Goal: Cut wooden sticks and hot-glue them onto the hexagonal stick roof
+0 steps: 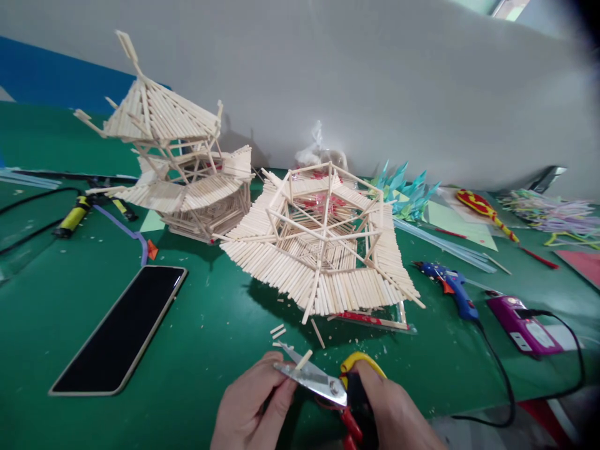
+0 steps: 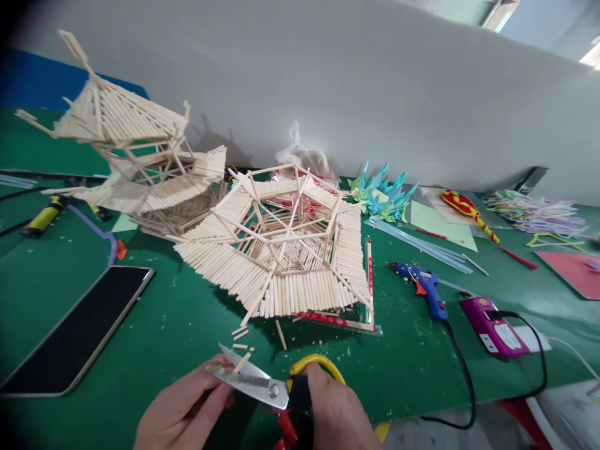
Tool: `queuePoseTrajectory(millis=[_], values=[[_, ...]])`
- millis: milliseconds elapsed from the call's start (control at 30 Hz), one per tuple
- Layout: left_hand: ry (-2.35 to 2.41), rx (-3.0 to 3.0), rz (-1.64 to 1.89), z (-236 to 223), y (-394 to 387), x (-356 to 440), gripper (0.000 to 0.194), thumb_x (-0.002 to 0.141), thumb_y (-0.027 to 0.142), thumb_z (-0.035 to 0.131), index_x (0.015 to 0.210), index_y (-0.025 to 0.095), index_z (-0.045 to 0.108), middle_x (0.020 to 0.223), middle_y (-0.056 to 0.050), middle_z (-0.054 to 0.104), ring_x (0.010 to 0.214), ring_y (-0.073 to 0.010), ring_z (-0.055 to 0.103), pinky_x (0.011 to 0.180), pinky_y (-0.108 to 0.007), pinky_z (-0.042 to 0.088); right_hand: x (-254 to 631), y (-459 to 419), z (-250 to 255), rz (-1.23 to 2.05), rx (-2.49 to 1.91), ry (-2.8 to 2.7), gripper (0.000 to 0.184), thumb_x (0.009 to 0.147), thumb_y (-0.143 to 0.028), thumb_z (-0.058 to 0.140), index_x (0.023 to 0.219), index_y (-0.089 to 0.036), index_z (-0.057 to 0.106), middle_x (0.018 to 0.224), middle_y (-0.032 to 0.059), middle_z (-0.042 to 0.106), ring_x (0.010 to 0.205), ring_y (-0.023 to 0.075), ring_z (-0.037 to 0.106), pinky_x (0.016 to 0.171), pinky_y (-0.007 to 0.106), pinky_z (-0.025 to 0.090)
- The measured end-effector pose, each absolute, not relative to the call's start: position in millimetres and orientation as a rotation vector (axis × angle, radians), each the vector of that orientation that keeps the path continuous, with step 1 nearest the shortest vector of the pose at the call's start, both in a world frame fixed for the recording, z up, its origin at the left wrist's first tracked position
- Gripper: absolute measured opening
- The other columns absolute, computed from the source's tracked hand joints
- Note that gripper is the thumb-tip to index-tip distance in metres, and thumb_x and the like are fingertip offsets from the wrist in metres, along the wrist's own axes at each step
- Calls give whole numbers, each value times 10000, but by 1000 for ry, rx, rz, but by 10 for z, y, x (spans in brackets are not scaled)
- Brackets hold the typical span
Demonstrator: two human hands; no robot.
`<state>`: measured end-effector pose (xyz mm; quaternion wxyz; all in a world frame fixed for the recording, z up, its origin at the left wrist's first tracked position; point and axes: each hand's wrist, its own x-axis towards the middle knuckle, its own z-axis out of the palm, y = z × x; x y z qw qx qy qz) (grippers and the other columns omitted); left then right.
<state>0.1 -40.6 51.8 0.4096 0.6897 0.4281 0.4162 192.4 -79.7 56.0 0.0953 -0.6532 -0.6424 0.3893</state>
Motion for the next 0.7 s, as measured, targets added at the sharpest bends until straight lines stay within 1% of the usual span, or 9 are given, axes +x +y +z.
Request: queuePoseTrajectory(millis=[100, 167, 300, 400, 433, 533, 700], values=[[1102, 1600, 985, 545, -419, 5, 121, 756, 140, 528, 699, 214, 604, 646, 30, 581, 567, -106, 547, 546, -154, 423, 1921, -798, 542, 1152, -1986, -1880, 263, 535, -249, 501, 754, -217, 358, 602, 35, 589, 481, 155, 495, 438, 254, 352], [1102, 1444, 900, 556, -414, 10, 111, 776, 201, 527, 700, 210, 608, 612, 28, 558, 554, -110, 521, 521, -161, 407, 1924, -803, 518, 1107, -1994, -1893, 278, 530, -248, 511, 758, -218, 355, 632, 46, 591, 506, 168, 514, 464, 268, 370], [1022, 1111, 750, 516, -402, 22, 258, 815, 316, 486, 625, 176, 591, 477, 40, 468, 473, -95, 404, 478, -174, 337, 1943, -824, 454, 1018, -1979, -1940, 312, 512, -231, 525, 768, -223, 346, 652, 40, 581, 516, 165, 509, 470, 270, 371], [981, 1007, 726, 460, -402, 21, 279, 815, 336, 482, 620, 168, 590, 426, 56, 418, 428, -81, 328, 445, -174, 293, 1960, -844, 418, 990, -1954, -1926, 327, 516, -231, 526, 796, -223, 358, 654, 32, 591, 520, 162, 504, 468, 266, 371], [991, 1042, 733, 452, -401, 19, 282, 816, 323, 483, 606, 167, 588, 429, 54, 420, 428, -81, 334, 443, -174, 295, 1965, -849, 413, 991, -1932, -1917, 328, 518, -231, 526, 805, -222, 366, 667, 34, 598, 533, 164, 509, 478, 269, 379], [1050, 1338, 795, 471, -392, 10, 285, 817, 244, 478, 565, 168, 588, 477, 31, 474, 465, -94, 423, 478, -179, 345, 1972, -850, 426, 1032, -1870, -1912, 328, 533, -232, 520, 832, -215, 386, 706, 40, 604, 566, 166, 512, 508, 274, 399], [1040, 1796, 932, 501, -390, 12, 194, 797, 108, 450, 678, 179, 586, 604, -3, 575, 533, -124, 540, 512, -188, 426, 1961, -829, 494, 1086, -1842, -1928, 374, 536, -203, 504, 892, -195, 389, 722, 44, 585, 579, 178, 517, 518, 289, 406]])
